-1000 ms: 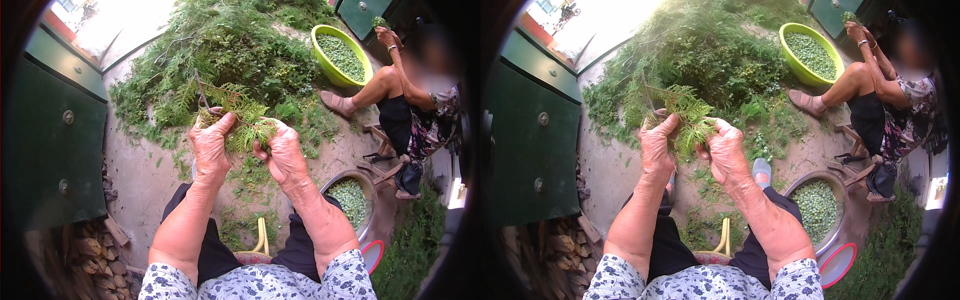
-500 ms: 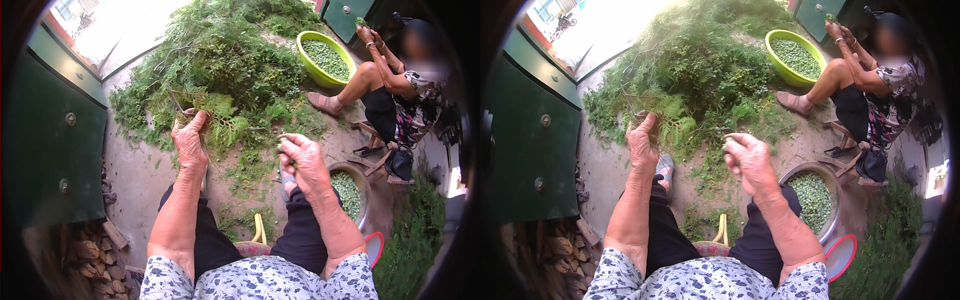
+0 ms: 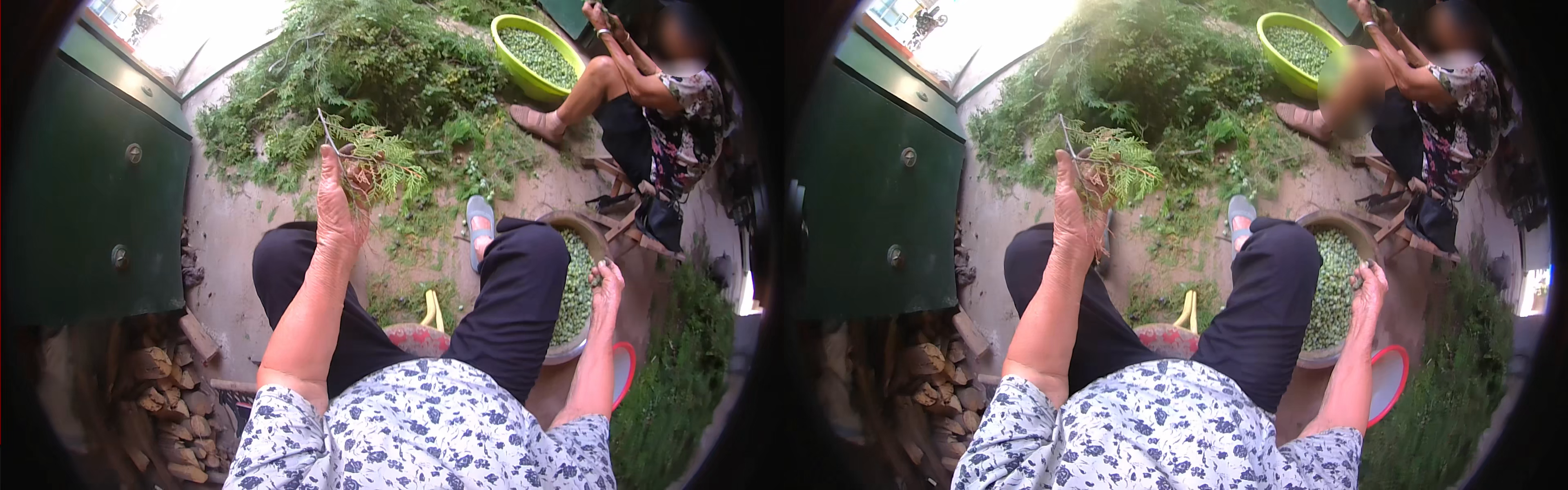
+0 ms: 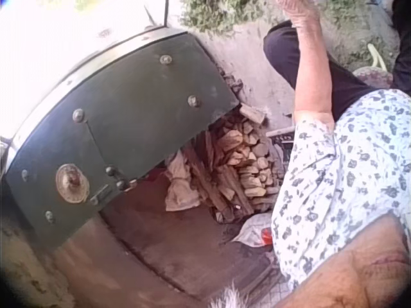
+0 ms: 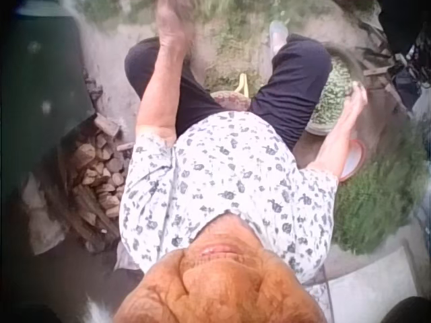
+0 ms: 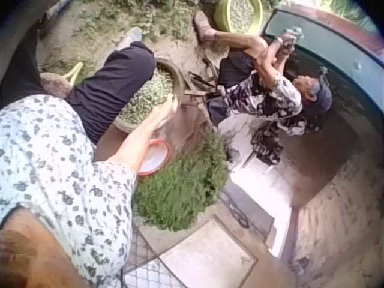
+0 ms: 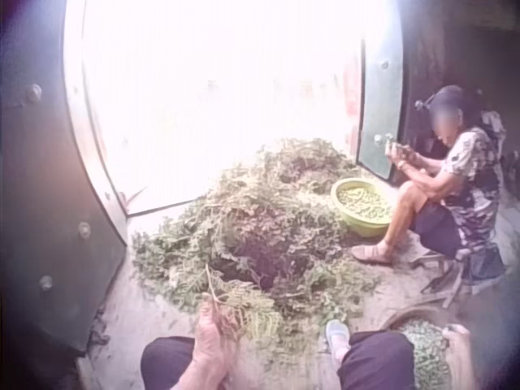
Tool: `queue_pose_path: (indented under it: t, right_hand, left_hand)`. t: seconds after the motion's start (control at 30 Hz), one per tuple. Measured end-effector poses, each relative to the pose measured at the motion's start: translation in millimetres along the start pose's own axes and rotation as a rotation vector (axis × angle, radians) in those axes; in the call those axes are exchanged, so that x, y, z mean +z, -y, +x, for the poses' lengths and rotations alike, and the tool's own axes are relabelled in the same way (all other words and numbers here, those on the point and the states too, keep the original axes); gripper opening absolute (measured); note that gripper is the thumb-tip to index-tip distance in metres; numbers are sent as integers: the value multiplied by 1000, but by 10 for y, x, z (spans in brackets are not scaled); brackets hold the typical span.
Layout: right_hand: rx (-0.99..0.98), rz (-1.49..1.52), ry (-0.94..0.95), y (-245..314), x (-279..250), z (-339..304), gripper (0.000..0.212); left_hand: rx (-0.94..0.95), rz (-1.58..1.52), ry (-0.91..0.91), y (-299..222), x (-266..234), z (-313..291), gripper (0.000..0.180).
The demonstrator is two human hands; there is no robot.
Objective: Picking small green berries or cones from branches into a basin.
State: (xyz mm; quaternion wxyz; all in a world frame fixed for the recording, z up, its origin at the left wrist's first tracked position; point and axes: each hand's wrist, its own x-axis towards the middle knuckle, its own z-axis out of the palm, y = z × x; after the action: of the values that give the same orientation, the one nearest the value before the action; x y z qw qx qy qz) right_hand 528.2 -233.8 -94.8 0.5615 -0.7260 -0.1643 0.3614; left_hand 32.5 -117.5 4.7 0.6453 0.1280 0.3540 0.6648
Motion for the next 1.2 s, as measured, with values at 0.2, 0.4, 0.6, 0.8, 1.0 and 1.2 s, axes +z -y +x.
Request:
queue_pose_path:
  t: [0.2,0.4,0.6,0.8,1.0,1.2]
  right_hand:
    - [-38,10,-340,-699,-834,509,19]
    - [-35,-146,-404,-787,-1115,454,25]
    - [-157,90,-188,29,-84,33,25]
    - [-620,-247,276,859,1196,-987,10]
    - [-943,-595,401,1004,1471,-1260,7]
    - [-967,-619,265,924,1385,-1237,7]
  left_hand:
    - [-57,102,-71,178,-552,-194,27]
    - [-4,291,-334,254,-924,-460,20]
    - [-327,449,-462,508,-1139,-646,15]
    - [-824,626,-357,969,-1347,-857,12]
    - [-804,337,529,423,-2023,216,17]
    - [609,312,126,-1815,715,505,51]
